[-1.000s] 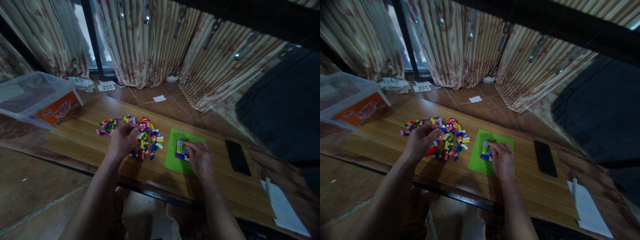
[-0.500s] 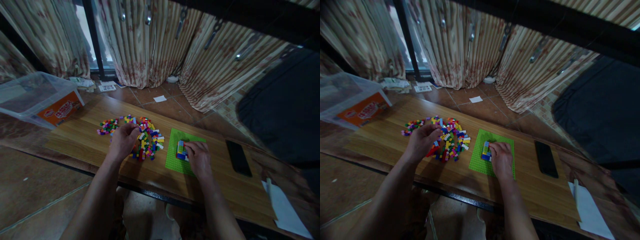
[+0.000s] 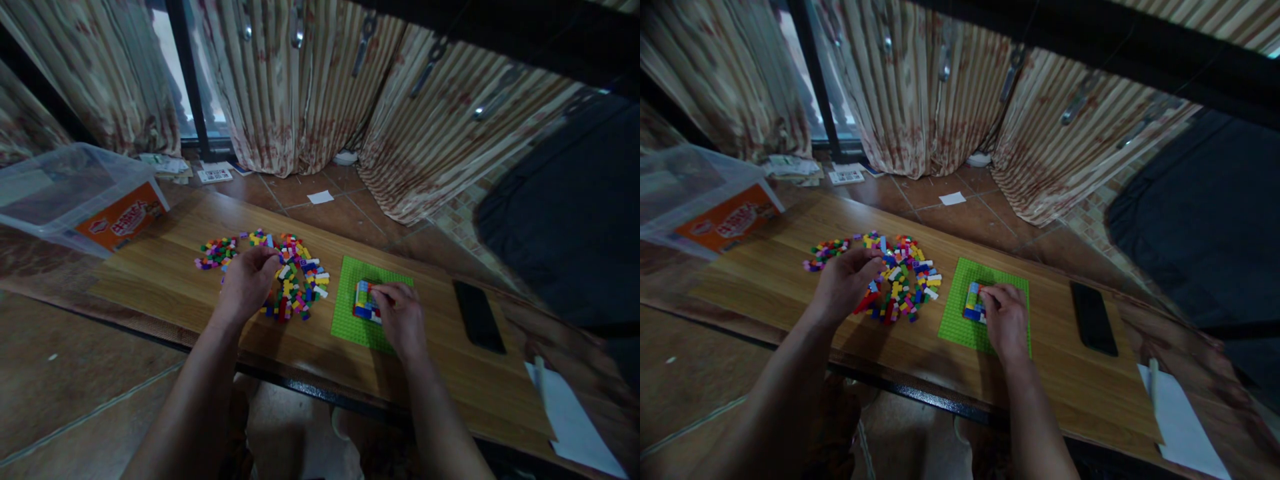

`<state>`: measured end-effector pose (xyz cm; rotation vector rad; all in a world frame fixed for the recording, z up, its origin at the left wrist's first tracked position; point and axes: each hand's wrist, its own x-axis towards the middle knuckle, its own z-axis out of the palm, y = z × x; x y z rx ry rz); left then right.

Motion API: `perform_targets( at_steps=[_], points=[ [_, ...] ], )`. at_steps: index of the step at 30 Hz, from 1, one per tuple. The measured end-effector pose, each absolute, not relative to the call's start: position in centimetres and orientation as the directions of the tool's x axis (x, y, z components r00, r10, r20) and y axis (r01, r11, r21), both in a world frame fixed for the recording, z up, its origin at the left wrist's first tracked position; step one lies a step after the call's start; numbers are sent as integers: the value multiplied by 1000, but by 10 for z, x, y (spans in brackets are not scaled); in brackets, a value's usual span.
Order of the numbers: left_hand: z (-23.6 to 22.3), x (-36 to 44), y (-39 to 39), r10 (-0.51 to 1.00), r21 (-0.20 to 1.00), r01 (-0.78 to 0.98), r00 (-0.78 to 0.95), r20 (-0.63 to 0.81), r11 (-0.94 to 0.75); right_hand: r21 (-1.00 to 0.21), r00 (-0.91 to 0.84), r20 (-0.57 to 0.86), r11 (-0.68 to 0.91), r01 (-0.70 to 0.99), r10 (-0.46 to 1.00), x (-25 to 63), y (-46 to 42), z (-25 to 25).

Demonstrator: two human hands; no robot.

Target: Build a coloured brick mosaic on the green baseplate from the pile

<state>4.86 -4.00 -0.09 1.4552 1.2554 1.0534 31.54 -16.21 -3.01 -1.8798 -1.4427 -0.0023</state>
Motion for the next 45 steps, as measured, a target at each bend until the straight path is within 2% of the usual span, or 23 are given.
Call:
perform_targets(
  at_steps=[4,11,21,24,45],
  points=[
    [0,48,-41,991,974,216,123,46,-72,-678,496,358,-145,721,791,316,-161,-35],
    [-3,47,-40,990,966,238,124,71,-100,-805,624,289,-168,569,726,318,-156,-49],
    [-3,49,-39,991,969,235,127,52,-81,-896,688,208,-146,420,695,315,-154,-54],
    [0,49,-40,992,969,241,122,26,-55,-900,691,198,-151,409,695,315,-154,-54],
    [0,45,-41,989,909,397,123,86,-128,-786,587,326,-133,604,741,320,-157,-50]
  ],
)
